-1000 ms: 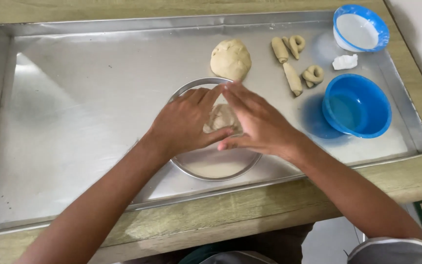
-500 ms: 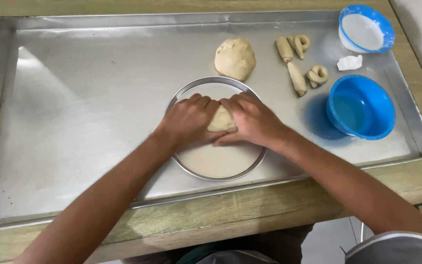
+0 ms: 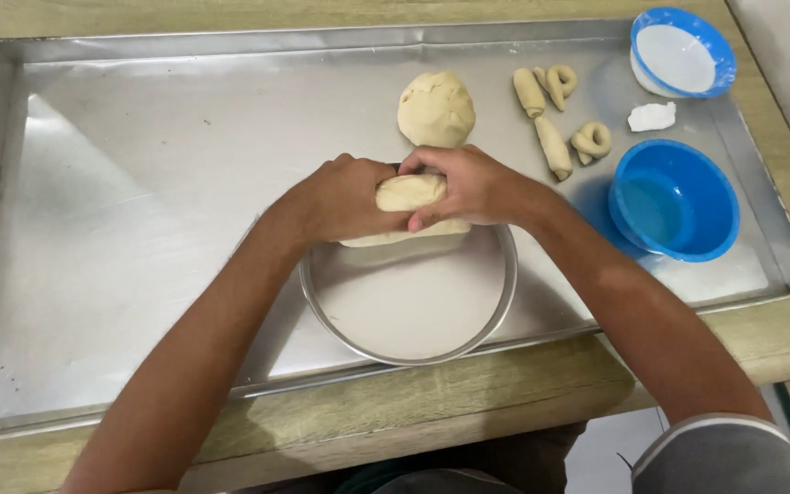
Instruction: The person is portioning a large piece of dough into smaller, uniform pieces on a metal tray for further shaping.
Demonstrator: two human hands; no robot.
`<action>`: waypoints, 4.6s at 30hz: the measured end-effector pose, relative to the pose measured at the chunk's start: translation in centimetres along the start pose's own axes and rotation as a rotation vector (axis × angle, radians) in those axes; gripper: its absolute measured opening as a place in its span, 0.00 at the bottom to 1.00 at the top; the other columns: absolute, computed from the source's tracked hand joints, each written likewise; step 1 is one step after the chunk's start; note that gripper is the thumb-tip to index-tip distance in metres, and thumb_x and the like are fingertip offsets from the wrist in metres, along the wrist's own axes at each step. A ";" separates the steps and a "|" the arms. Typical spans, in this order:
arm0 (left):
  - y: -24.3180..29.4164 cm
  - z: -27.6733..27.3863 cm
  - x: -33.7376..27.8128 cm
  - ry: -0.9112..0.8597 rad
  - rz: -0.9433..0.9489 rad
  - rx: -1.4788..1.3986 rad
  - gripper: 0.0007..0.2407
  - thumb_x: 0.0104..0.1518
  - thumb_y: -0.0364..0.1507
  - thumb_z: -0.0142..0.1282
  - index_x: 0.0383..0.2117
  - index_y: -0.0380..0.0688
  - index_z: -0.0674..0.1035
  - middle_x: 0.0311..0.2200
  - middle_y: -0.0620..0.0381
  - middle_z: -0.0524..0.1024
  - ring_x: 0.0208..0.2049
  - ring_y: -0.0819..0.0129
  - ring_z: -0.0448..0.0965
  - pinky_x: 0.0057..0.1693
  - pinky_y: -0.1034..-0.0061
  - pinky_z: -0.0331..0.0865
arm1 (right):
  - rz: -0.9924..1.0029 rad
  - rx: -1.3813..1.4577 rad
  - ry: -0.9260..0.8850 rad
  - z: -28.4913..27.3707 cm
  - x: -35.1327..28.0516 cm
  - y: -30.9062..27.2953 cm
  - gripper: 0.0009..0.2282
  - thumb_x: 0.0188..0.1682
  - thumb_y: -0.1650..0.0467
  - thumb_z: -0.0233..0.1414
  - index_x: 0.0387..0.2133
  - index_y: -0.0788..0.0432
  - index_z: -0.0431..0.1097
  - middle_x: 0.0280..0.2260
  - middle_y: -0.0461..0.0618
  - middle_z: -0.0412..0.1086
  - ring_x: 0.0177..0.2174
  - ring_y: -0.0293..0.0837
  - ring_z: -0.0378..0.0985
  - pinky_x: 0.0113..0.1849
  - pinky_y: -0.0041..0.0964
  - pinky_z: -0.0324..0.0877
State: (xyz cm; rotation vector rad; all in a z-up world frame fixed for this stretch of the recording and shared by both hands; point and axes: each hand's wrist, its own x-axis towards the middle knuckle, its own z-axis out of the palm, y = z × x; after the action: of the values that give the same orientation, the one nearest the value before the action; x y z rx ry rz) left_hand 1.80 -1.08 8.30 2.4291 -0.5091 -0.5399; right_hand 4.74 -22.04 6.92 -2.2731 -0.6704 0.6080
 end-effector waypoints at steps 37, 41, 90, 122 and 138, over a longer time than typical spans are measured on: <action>-4.3 7.7 -1.9 0.431 0.327 0.600 0.35 0.61 0.52 0.49 0.71 0.48 0.58 0.71 0.41 0.51 0.70 0.46 0.56 0.70 0.50 0.52 | -0.354 -0.596 0.292 4.3 -2.5 2.4 0.57 0.39 0.33 0.38 0.70 0.66 0.39 0.70 0.71 0.38 0.67 0.66 0.44 0.63 0.67 0.47; -5.5 9.4 -2.1 0.454 0.374 0.716 0.43 0.56 0.63 0.38 0.72 0.45 0.55 0.73 0.48 0.49 0.74 0.56 0.46 0.73 0.53 0.40 | -0.352 -0.680 0.208 5.3 -3.2 3.1 0.60 0.36 0.32 0.43 0.69 0.69 0.42 0.69 0.72 0.42 0.67 0.66 0.45 0.63 0.64 0.47; -15.2 -0.1 -15.5 0.696 -0.055 0.508 0.10 0.62 0.41 0.63 0.43 0.56 0.84 0.29 0.70 0.76 0.27 0.76 0.74 0.29 0.70 0.69 | 0.295 -0.484 0.264 -2.2 9.7 0.0 0.36 0.52 0.45 0.29 0.70 0.49 0.41 0.71 0.62 0.34 0.68 0.63 0.27 0.62 0.69 0.36; 4.6 1.6 -2.0 0.490 0.149 -0.193 0.36 0.55 0.52 0.48 0.66 0.42 0.60 0.63 0.41 0.64 0.61 0.49 0.68 0.59 0.51 0.65 | 0.084 1.684 1.016 0.8 2.1 1.3 0.11 0.45 0.60 0.44 0.22 0.53 0.64 0.22 0.46 0.64 0.27 0.46 0.71 0.32 0.38 0.67; 0.6 4.6 5.5 0.659 -0.041 -0.858 0.22 0.60 0.53 0.47 0.27 0.51 0.84 0.20 0.52 0.78 0.28 0.65 0.77 0.40 0.69 0.74 | -0.189 0.935 0.854 6.9 -6.0 -3.1 0.16 0.52 0.76 0.52 0.54 0.69 0.69 0.47 0.56 0.69 0.46 0.42 0.71 0.51 0.45 0.74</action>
State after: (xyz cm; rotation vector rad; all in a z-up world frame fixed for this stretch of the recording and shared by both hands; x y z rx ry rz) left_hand 4.07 -6.22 3.87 1.6353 0.0664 0.0636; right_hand -4.73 -20.48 6.01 -1.3466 -0.0997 -0.1696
